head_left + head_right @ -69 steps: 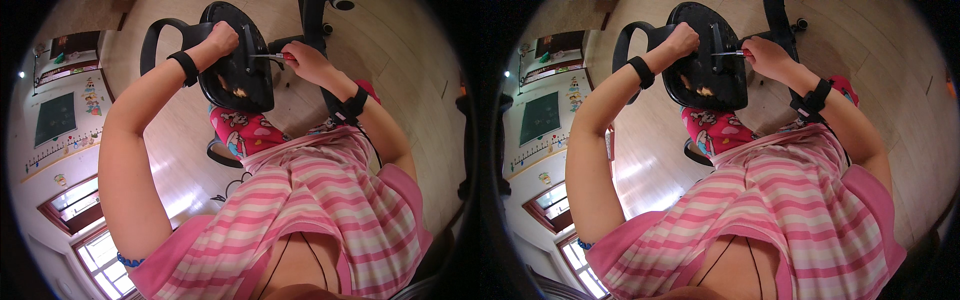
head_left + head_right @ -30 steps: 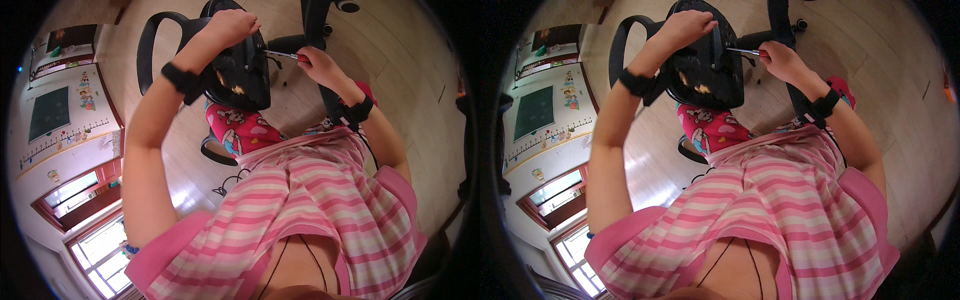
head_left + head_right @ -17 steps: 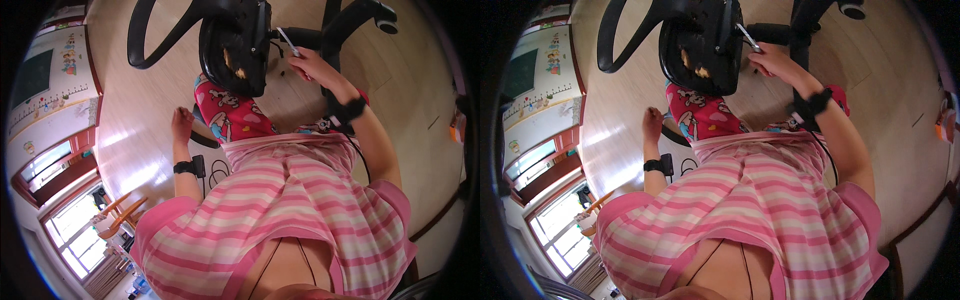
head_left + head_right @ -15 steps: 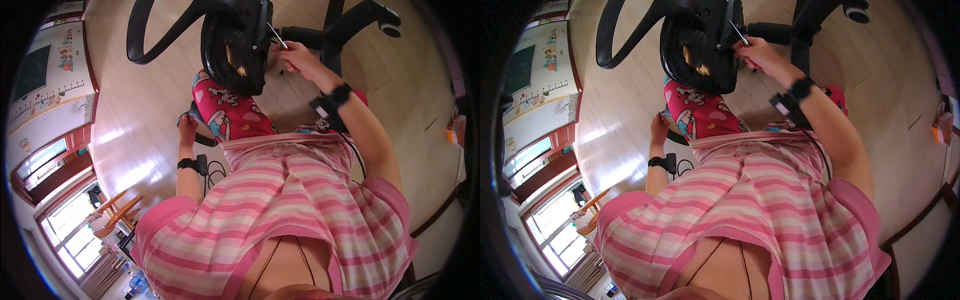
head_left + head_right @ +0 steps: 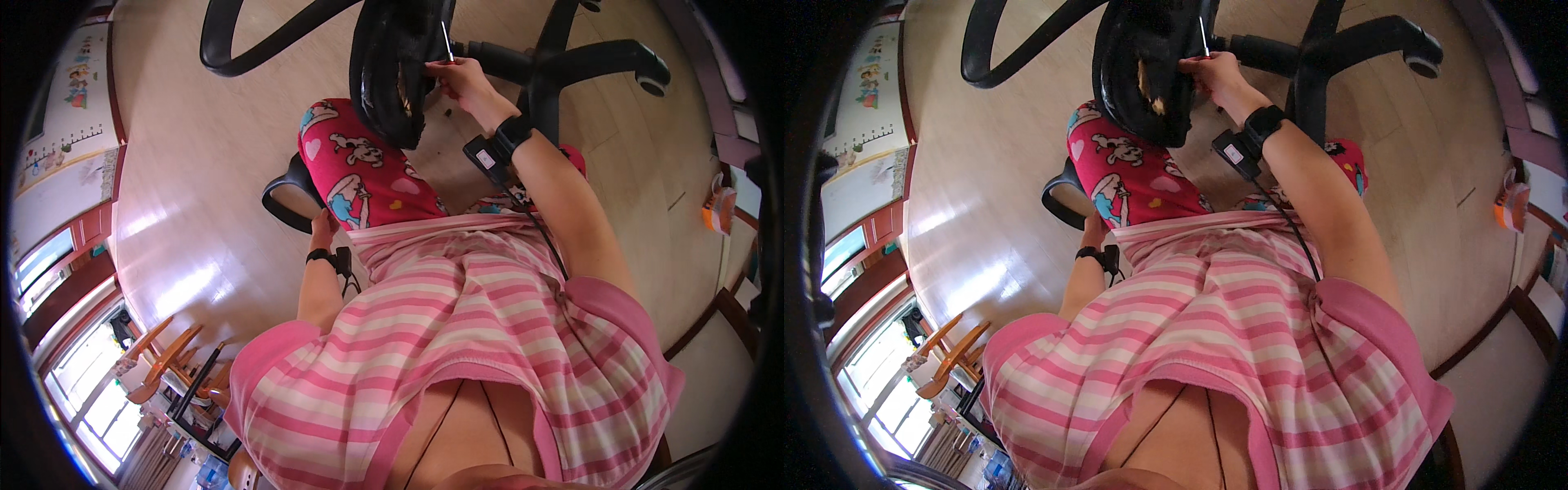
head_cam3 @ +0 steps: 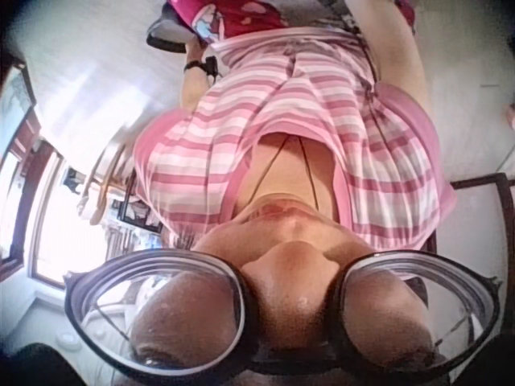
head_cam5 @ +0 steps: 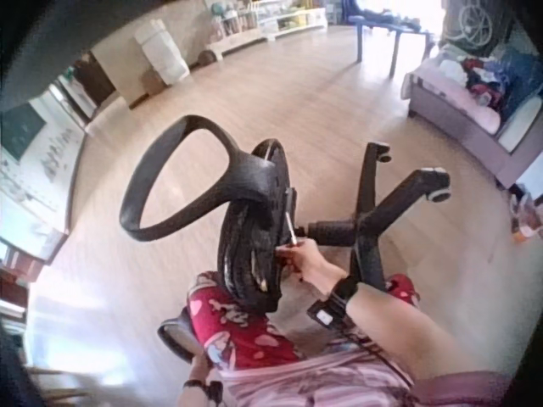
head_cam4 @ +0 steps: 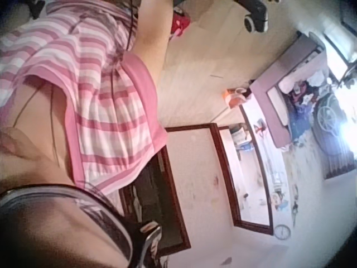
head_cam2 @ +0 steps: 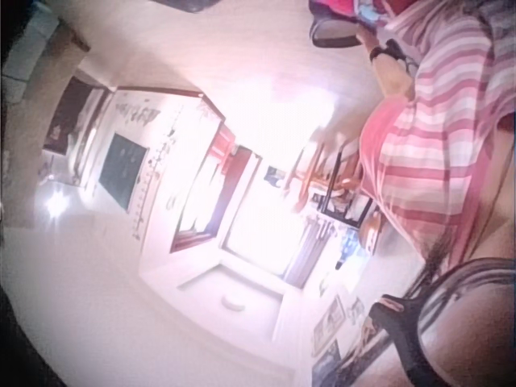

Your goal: The person sits on the floor and uses a screwdriver to remove screws from the underside of an office chair seat. They repeatedly insert and turn the screwdriver, then pull away a torn foam pad from the seat base.

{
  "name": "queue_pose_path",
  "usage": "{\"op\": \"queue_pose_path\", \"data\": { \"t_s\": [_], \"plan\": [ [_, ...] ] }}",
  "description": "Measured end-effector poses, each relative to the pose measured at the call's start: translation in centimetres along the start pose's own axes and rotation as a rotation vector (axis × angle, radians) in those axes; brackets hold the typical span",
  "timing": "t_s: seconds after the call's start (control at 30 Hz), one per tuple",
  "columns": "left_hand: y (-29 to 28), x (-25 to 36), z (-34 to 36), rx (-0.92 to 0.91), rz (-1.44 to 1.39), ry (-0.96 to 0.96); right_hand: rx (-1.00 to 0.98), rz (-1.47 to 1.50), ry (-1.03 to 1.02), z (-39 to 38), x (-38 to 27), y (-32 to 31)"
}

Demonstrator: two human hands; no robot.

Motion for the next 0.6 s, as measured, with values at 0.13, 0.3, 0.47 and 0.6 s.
{"op": "queue_pose_path", "data": {
  "t_s": [0.13,0.3,0.47,0.6],
  "plan": [
    [4.0,-0.4,-0.3,-0.225,0.042,0.078,0.040,-0.002,0.011,-0.2,0.1,-0.2],
    [6.5,-1.5,-1.1,-0.291,-0.050,0.019,-0.136,0.056,-0.065,-2.0,-0.3,-0.9],
    [7.0,-2.8,-2.0,-0.309,-0.181,-0.071,-0.181,0.053,-0.020,-5.5,0.7,-5.7],
    [7.3,-3.2,-1.9,-0.314,-0.285,-0.104,-0.254,-0.024,-0.045,-7.1,0.6,-7.8]
  ]
}}
Point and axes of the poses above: each hand's wrist, its own z-axis towards the middle knuckle, its own y-axis out of the palm, x = y × z, the point moved 7 cm from there along z, towards the middle knuckle, and after that the axes turned 15 degrees about -z, right-handed, at the moved point
